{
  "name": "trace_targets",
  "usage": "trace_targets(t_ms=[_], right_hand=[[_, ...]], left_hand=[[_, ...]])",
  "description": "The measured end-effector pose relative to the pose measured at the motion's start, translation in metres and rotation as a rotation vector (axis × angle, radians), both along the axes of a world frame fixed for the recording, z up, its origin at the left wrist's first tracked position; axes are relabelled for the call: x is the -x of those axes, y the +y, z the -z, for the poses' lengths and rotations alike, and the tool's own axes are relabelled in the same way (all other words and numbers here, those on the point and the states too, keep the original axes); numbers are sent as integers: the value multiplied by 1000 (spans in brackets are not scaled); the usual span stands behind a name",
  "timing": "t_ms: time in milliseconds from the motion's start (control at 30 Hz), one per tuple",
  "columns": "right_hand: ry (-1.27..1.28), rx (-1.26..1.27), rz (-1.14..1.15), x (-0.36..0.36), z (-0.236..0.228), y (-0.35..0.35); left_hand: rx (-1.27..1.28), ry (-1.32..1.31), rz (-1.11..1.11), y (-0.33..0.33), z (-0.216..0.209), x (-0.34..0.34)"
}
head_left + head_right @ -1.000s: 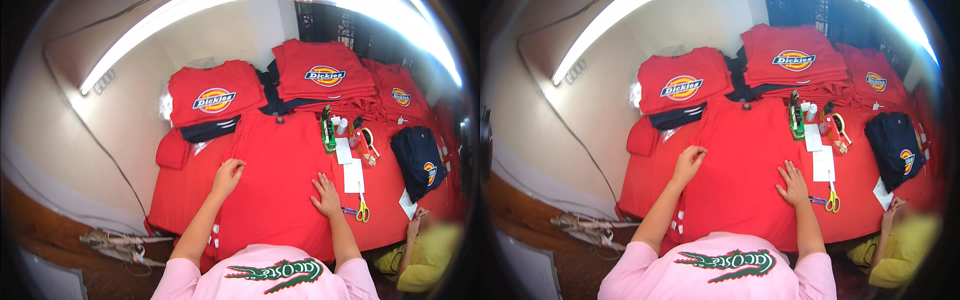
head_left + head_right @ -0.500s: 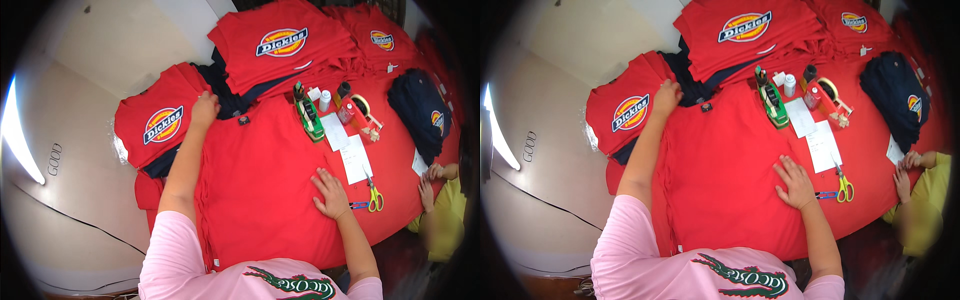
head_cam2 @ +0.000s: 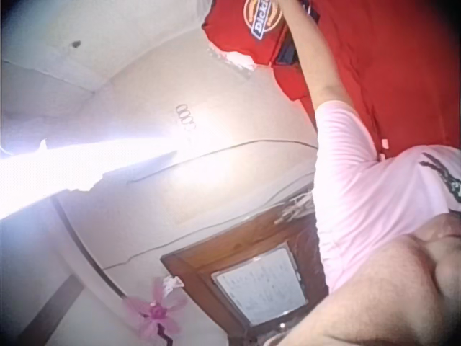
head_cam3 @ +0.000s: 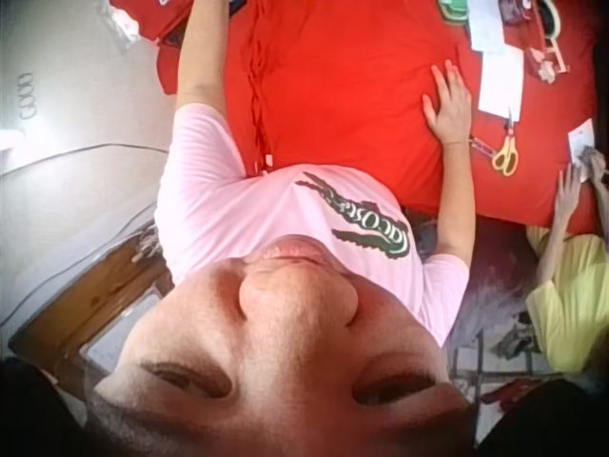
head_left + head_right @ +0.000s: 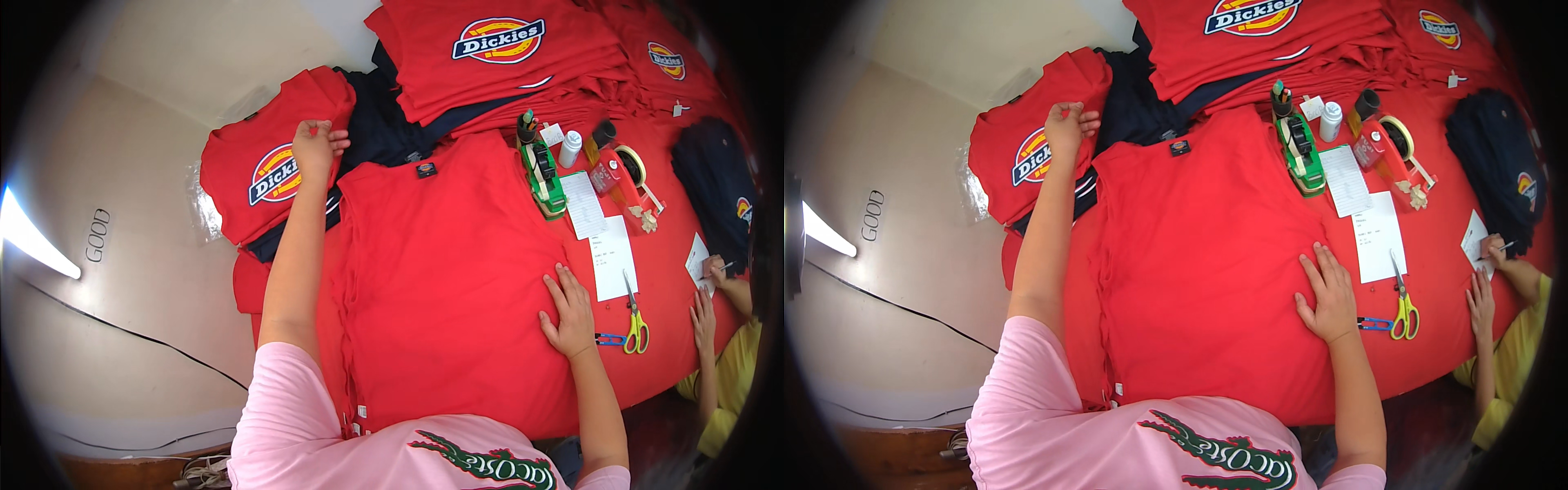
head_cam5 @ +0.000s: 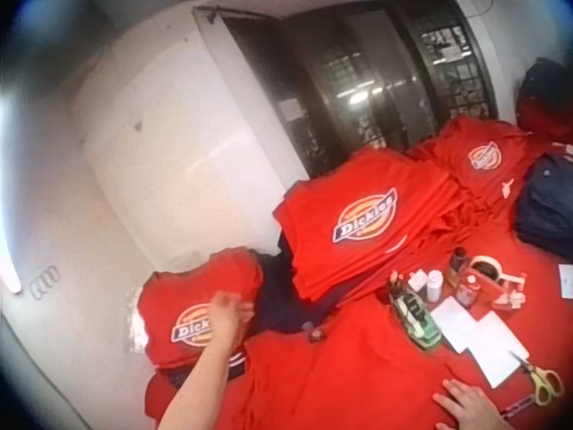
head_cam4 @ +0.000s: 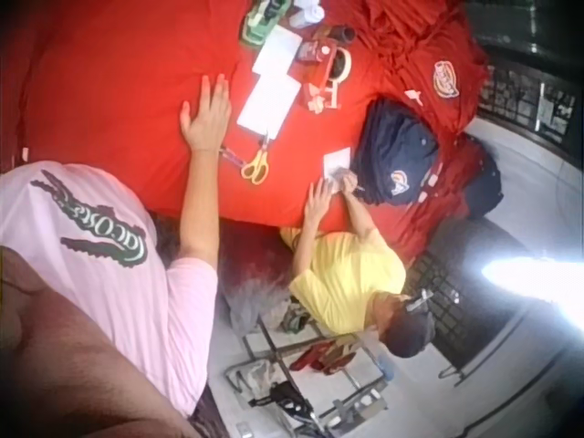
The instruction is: The person picks up red t-shirts, folds them, stacks them on a table, and uses a tagging gun to attach labels near the collar. They then use snips to trim excess threads or plastic fasteners.
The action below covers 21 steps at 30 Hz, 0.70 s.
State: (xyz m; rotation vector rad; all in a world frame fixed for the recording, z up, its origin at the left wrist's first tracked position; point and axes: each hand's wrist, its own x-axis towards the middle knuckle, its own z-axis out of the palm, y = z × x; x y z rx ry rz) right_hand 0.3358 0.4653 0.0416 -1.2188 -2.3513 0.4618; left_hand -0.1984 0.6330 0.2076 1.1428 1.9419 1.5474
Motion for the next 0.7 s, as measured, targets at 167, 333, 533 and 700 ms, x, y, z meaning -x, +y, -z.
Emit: trace_targets(t_ms=[167, 333, 533, 700], right_hand=[[2, -3, -13, 3, -1, 0], [2, 9, 7, -1, -3, 0], [-3, -13, -16, 2, 0, 1], [-8, -4, -2, -1, 0, 2]], left_hand=[[-50, 682, 90, 3, 52, 4], [382, 976, 63, 3, 53, -32], [-215, 327, -23, 8, 61, -8], [-126, 1324, 54, 4, 79, -31]])
